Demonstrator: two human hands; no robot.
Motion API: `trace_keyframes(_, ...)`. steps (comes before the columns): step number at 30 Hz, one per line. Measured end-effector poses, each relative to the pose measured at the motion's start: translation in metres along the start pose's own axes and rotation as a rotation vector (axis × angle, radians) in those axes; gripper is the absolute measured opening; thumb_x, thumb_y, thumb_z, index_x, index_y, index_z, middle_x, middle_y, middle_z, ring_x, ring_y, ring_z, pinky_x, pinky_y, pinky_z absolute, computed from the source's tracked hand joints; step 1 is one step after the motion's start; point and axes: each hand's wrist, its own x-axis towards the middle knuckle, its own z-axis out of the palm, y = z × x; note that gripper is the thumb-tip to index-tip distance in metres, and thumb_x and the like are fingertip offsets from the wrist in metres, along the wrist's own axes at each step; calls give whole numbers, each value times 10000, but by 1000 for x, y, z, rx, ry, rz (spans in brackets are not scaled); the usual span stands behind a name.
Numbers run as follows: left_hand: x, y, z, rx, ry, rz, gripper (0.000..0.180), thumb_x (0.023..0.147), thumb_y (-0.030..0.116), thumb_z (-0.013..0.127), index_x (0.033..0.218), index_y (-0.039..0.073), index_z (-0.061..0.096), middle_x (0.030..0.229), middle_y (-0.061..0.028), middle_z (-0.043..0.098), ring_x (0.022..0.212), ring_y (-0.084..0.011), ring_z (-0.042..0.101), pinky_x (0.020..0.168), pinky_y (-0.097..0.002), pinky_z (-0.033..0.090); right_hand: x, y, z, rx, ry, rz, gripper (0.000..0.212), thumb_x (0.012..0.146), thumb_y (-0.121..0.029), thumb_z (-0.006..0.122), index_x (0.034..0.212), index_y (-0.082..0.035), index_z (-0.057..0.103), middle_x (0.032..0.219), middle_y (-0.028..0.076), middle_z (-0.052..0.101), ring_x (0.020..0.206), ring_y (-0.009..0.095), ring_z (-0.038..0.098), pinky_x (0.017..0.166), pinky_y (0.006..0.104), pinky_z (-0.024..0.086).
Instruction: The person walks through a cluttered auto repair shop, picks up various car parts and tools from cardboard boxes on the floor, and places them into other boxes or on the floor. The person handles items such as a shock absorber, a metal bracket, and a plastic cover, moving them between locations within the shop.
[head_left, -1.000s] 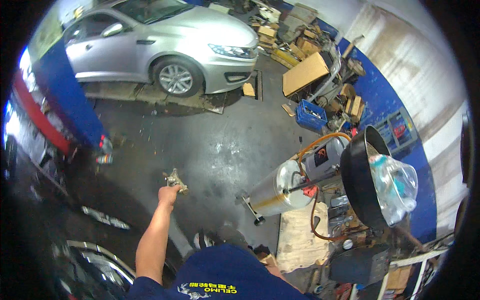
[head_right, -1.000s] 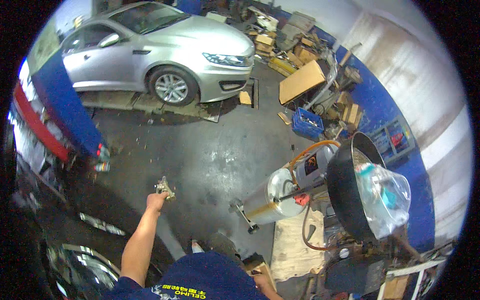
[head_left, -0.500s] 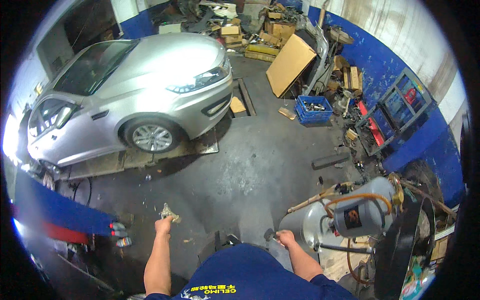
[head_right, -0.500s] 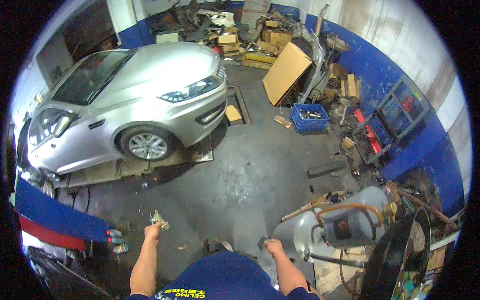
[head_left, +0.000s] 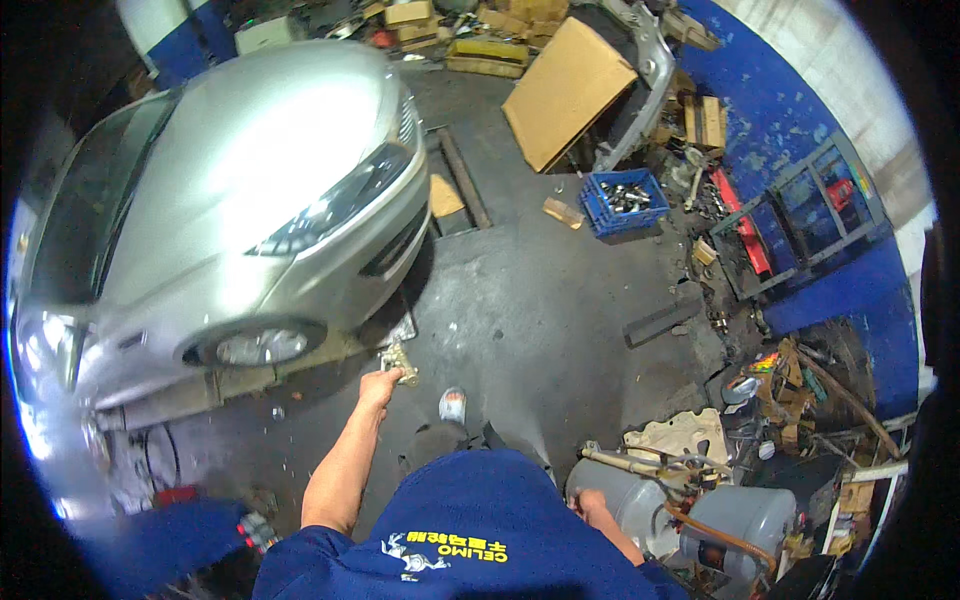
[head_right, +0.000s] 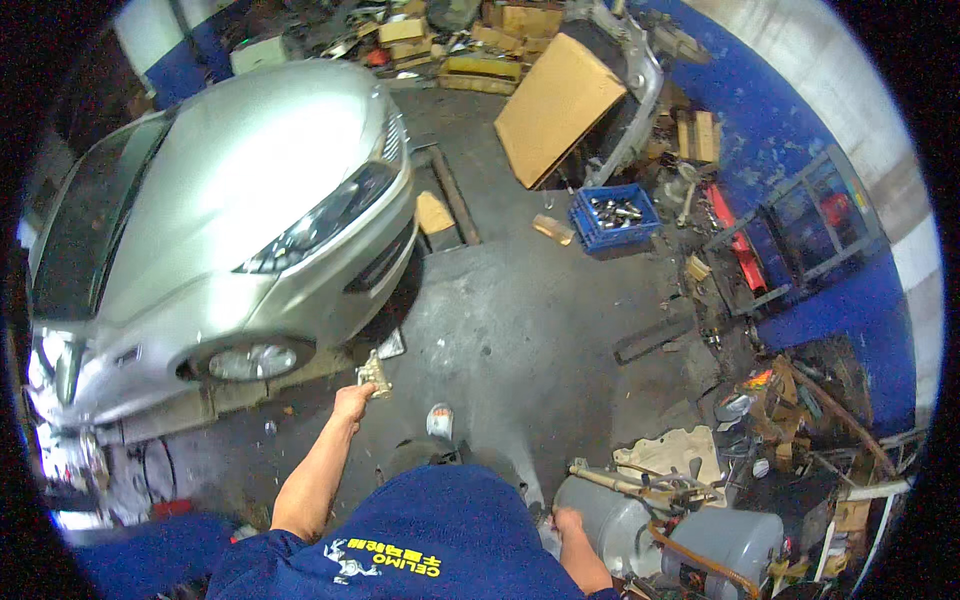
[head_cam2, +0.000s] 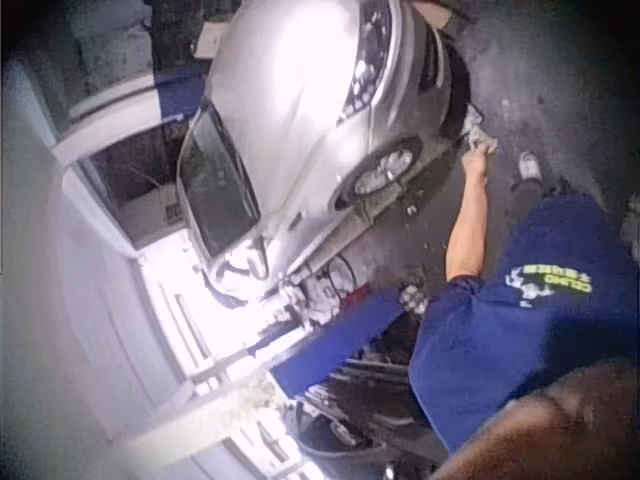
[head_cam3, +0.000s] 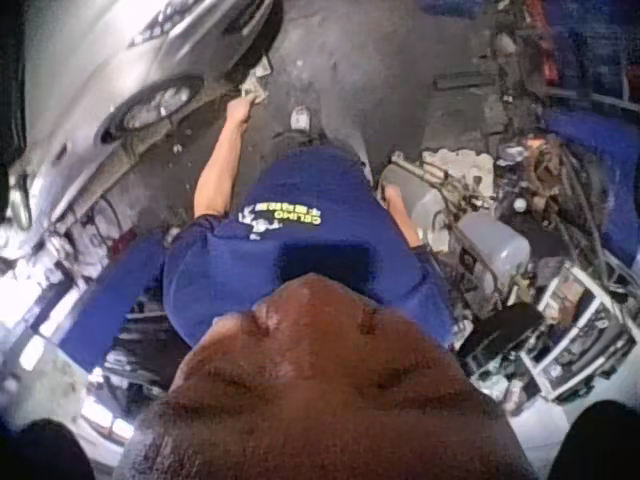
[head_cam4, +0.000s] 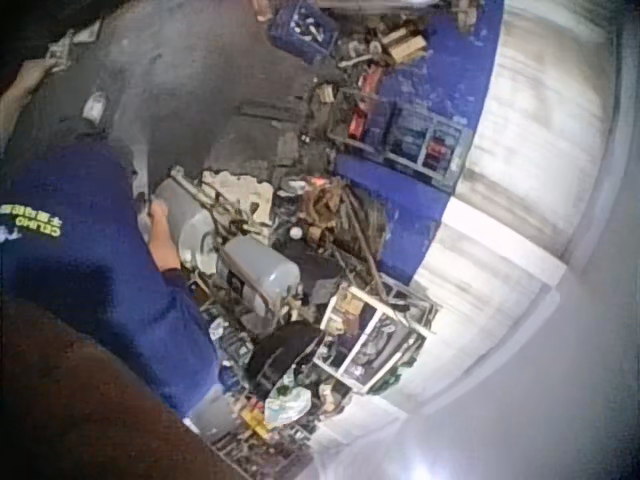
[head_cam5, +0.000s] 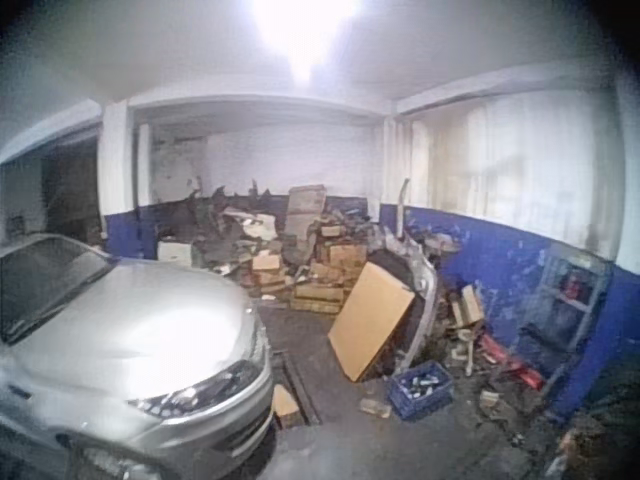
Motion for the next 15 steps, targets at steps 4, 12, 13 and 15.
trace_keyframes(4, 77, 149, 64, 5, -185, 44, 316, 805, 296, 817, 904, 0, 766, 818, -35, 675, 758, -134, 562, 695, -336, 446, 14, -24, 5, -135, -49, -102, 233, 991, -233, 586, 931, -44, 710, 869, 146, 728, 679, 280, 691, 574, 458, 539)
trace_keyframes(12, 242, 371, 218, 21, -252, 199, 301, 859, 269, 773, 660, 107, 617, 558, 19, 484, 444, -121, 388, 438, -342, 243, 190, -251, 17, -758, -63, -385, 167, 895, -172, 640, 850, -47, 740, 846, 132, 730, 679, 294, 694, 570, 469, 533)
trace_keyframes(13, 266, 395, 235, 59, -247, 186, 307, 857, 276, 772, 658, 104, 613, 558, 14, 486, 447, -129, 392, 440, -353, 247, 212, -294, 6, -774, -16, -450, 197, 916, -185, 612, 861, -47, 740, 863, 132, 735, 703, 298, 702, 579, 466, 539)
trace_keyframes(15, 312, 442, 266, 127, -243, 119, 310, 853, 288, 771, 661, 99, 616, 558, 4, 494, 446, -135, 386, 441, -366, 250, 238, -391, -23, -809, 71, -581, 258, 959, -210, 556, 883, -47, 740, 896, 131, 746, 753, 308, 719, 597, 462, 552)
